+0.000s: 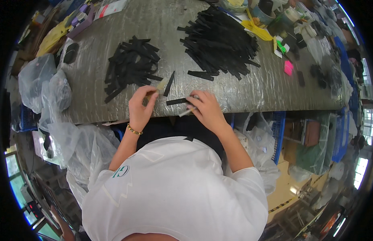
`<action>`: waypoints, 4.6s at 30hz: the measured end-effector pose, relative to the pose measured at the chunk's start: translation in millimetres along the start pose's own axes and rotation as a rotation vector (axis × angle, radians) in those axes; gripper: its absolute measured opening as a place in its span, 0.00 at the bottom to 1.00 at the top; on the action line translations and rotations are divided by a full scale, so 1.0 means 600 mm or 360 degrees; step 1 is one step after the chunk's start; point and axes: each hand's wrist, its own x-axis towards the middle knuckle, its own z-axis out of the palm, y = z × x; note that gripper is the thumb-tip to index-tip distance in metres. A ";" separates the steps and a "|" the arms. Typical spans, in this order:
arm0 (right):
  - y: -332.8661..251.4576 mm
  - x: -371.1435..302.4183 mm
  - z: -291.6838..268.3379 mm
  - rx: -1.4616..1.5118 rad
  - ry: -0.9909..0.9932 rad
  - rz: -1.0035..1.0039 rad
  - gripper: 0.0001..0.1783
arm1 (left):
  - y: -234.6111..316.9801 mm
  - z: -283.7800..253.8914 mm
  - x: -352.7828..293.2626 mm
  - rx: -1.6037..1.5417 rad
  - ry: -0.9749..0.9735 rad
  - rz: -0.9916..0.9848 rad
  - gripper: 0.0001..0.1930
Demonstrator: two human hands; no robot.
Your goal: Preparing small black components for shoe manufacturing by aligning and inspecting them on a workbench.
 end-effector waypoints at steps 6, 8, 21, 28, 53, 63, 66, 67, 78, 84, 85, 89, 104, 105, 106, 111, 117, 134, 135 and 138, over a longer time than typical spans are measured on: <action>0.014 -0.018 -0.022 -0.0331 -0.0112 0.0019 0.17 | -0.002 0.029 0.009 0.0206 0.0029 -0.0108 0.07; 0.022 -0.015 -0.028 -0.0441 -0.0071 0.0006 0.18 | -0.012 0.062 0.012 0.0307 0.0067 -0.0004 0.06; 0.010 0.031 -0.002 -0.0090 -0.0024 0.0107 0.24 | -0.025 0.046 -0.021 0.0218 -0.0553 0.0363 0.12; 0.007 0.026 0.043 -0.0039 0.0134 0.0250 0.15 | -0.013 0.054 -0.026 0.0202 -0.0435 0.0270 0.11; 0.004 0.032 0.016 0.0266 0.0722 0.0393 0.11 | -0.001 0.074 -0.011 0.0394 -0.0468 0.0406 0.17; 0.010 0.024 0.024 0.0960 0.0397 0.0859 0.14 | 0.001 0.073 -0.010 0.0405 -0.0572 0.0332 0.20; 0.018 0.021 0.029 0.0786 0.0313 0.0866 0.12 | 0.001 0.073 -0.010 0.0418 -0.0580 0.0332 0.20; 0.015 0.022 0.028 0.0786 0.0311 0.0867 0.12 | 0.001 0.073 -0.009 0.0418 -0.0593 0.0328 0.19; 0.003 0.030 0.028 0.0615 0.0286 0.0708 0.09 | 0.002 0.073 -0.008 0.0431 -0.0602 0.0328 0.18; 0.000 0.031 0.029 0.0572 0.0324 0.0681 0.09 | 0.002 0.074 -0.009 0.0436 -0.0583 0.0336 0.18; 0.001 0.029 0.029 0.0570 0.0325 0.0681 0.09 | 0.001 0.074 -0.008 0.0425 -0.0578 0.0329 0.18; -0.006 0.022 0.020 0.0590 0.0240 0.0675 0.08 | -0.004 0.073 -0.010 0.0336 -0.0587 0.0303 0.20; -0.034 0.050 0.047 0.0543 0.0191 0.0503 0.08 | -0.016 0.077 -0.014 0.0090 -0.0390 0.0180 0.30; -0.032 0.047 0.046 0.0540 0.0125 0.0493 0.07 | -0.016 0.077 -0.014 0.0088 -0.0388 0.0182 0.30; -0.029 0.046 0.045 0.0540 0.0060 0.0481 0.07 | -0.015 0.076 -0.015 0.0061 -0.0399 0.0142 0.28; -0.004 0.040 0.022 0.0341 0.0002 0.0224 0.12 | -0.011 0.073 -0.014 0.0012 -0.0402 0.0114 0.27; 0.016 0.047 0.011 0.0069 -0.0193 0.0105 0.16 | -0.014 0.071 -0.011 0.0028 -0.0402 0.0138 0.21; 0.018 0.053 0.023 -0.0446 0.0156 0.0176 0.15 | -0.054 -0.068 -0.016 0.0010 0.0367 -0.0214 0.07; 0.017 0.071 0.031 -0.0433 0.0203 0.0136 0.15 | -0.054 -0.071 -0.015 -0.0015 0.0380 -0.0210 0.07; -0.005 0.114 0.083 -0.0485 0.0214 -0.0056 0.18 | -0.048 -0.068 -0.012 -0.0030 0.0399 -0.0226 0.07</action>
